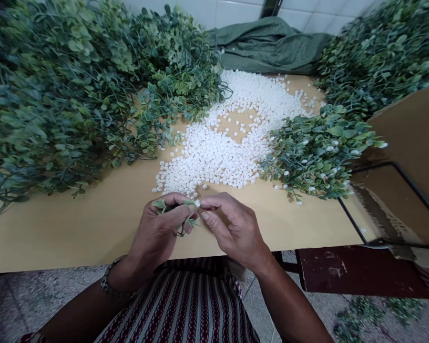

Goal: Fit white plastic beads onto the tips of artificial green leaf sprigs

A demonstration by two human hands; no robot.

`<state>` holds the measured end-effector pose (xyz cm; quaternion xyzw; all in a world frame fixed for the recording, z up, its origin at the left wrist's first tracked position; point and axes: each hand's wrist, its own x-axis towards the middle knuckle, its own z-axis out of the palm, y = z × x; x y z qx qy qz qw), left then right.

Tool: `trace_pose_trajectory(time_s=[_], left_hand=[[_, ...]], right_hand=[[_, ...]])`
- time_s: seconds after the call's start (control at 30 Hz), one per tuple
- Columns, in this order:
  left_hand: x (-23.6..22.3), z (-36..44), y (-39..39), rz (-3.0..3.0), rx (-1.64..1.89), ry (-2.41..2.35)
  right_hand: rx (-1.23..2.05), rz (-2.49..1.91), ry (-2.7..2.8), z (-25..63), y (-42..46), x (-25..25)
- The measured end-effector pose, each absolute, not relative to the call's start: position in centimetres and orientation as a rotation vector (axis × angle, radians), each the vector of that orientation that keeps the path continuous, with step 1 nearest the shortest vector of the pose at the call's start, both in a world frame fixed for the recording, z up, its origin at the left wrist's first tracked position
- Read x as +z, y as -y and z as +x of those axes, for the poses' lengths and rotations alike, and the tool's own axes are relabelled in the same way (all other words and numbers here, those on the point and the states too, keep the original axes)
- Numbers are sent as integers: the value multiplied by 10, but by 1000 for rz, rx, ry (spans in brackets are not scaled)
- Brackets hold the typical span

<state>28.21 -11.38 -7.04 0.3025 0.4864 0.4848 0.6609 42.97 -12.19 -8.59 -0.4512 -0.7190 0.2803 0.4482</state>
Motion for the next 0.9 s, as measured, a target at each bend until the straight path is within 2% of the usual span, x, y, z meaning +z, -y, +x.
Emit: trace_pose_trajectory(time_s=[0.13, 0.3, 0.53, 0.8, 0.9], left_hand=[[-65, 279, 115, 629, 1105, -1048], [-66, 280, 119, 630, 1159, -1037], [-70, 283, 122, 617, 1221, -1038], [-73, 278, 118, 710, 1314, -1073], [-80, 276, 121, 800, 1334, -1062]], right_hand=[[683, -1070, 1711, 428, 119, -82], [466, -851, 1840, 420, 118, -85], [309, -854, 1900, 416, 121, -92], [762, -947, 1673, 427, 119, -77], [830, -935, 1695, 420, 119, -78]])
